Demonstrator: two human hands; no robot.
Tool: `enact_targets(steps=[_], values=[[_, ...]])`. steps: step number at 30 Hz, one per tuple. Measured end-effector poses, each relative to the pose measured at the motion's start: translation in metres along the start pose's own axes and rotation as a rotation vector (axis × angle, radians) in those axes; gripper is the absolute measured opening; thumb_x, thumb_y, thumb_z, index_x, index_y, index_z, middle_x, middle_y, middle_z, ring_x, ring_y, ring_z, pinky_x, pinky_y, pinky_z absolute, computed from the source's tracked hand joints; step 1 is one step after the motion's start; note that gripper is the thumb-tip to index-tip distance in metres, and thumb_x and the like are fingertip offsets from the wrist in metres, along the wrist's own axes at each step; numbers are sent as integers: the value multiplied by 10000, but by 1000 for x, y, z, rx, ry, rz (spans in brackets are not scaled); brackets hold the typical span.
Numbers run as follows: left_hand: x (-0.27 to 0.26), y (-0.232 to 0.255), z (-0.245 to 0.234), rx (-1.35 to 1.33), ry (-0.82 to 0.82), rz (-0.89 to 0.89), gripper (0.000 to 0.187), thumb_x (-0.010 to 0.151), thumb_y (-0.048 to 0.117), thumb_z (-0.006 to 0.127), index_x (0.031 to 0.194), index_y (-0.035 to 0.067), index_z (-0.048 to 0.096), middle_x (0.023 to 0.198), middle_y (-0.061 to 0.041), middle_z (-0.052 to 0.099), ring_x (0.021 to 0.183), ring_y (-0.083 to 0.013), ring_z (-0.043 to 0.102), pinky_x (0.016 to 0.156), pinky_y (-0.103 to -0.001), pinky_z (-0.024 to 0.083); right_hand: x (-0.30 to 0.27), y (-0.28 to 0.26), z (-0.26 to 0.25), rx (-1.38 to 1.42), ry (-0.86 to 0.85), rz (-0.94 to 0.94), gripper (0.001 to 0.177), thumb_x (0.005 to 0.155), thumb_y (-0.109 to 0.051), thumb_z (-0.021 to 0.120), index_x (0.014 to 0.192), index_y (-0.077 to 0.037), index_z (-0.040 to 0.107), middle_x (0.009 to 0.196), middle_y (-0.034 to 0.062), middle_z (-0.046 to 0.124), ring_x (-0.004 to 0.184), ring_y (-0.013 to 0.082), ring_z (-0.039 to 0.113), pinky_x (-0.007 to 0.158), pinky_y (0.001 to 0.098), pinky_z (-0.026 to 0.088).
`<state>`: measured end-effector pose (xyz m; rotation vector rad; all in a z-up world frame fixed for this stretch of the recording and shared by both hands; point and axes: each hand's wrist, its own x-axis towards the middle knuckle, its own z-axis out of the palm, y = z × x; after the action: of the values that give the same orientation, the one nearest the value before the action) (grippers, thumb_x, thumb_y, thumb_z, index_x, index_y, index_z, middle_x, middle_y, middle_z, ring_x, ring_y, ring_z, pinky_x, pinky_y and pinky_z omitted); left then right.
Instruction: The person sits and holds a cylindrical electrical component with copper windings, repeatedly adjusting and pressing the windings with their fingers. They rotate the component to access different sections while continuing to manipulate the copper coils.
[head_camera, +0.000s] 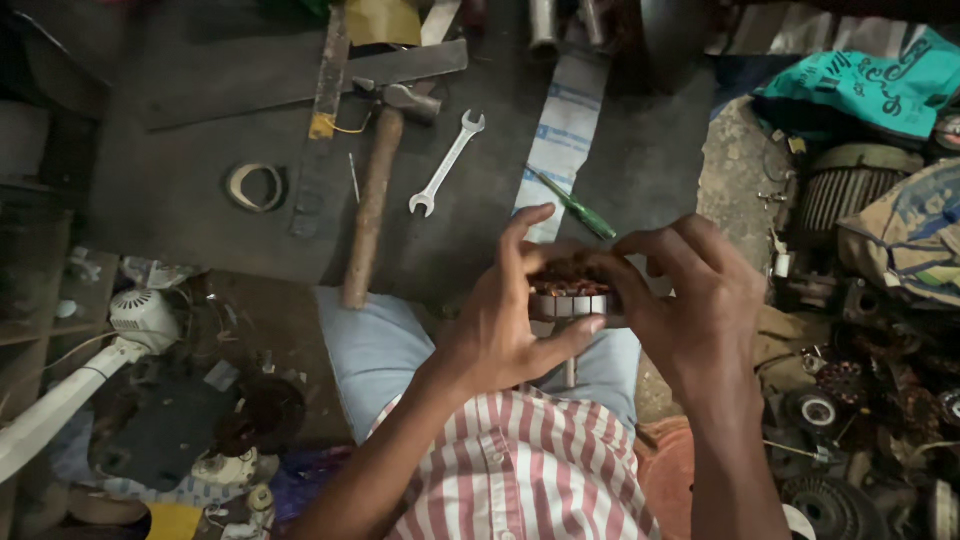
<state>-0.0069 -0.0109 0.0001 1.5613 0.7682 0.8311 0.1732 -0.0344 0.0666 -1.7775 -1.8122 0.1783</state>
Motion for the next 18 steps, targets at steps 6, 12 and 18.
enact_targets(steps=[6,12,18], values=[[4,6,0,17,-30,29,1061,852,211,835,1607,57,106,1170,-155,751,1155,-284,711,1046,-397,546,0,2,0,-27,29,-16,216,834,-105,920,959,-48,753,850,63,660,748,153,695,589,267,547],[4,0,2,-132,23,3,1014,832,138,858,1560,86,154,1156,-113,727,1106,-231,729,1049,-386,551,-12,15,-10,-25,66,-31,224,849,-128,934,969,-81,750,884,33,689,751,111,631,601,254,500],[2,-2,2,-93,46,38,947,829,147,875,1502,87,212,1113,-79,748,1108,-222,738,1055,-376,546,-39,20,-24,65,-46,79,105,898,-130,858,962,-104,778,707,3,671,540,64,537,444,245,372]])
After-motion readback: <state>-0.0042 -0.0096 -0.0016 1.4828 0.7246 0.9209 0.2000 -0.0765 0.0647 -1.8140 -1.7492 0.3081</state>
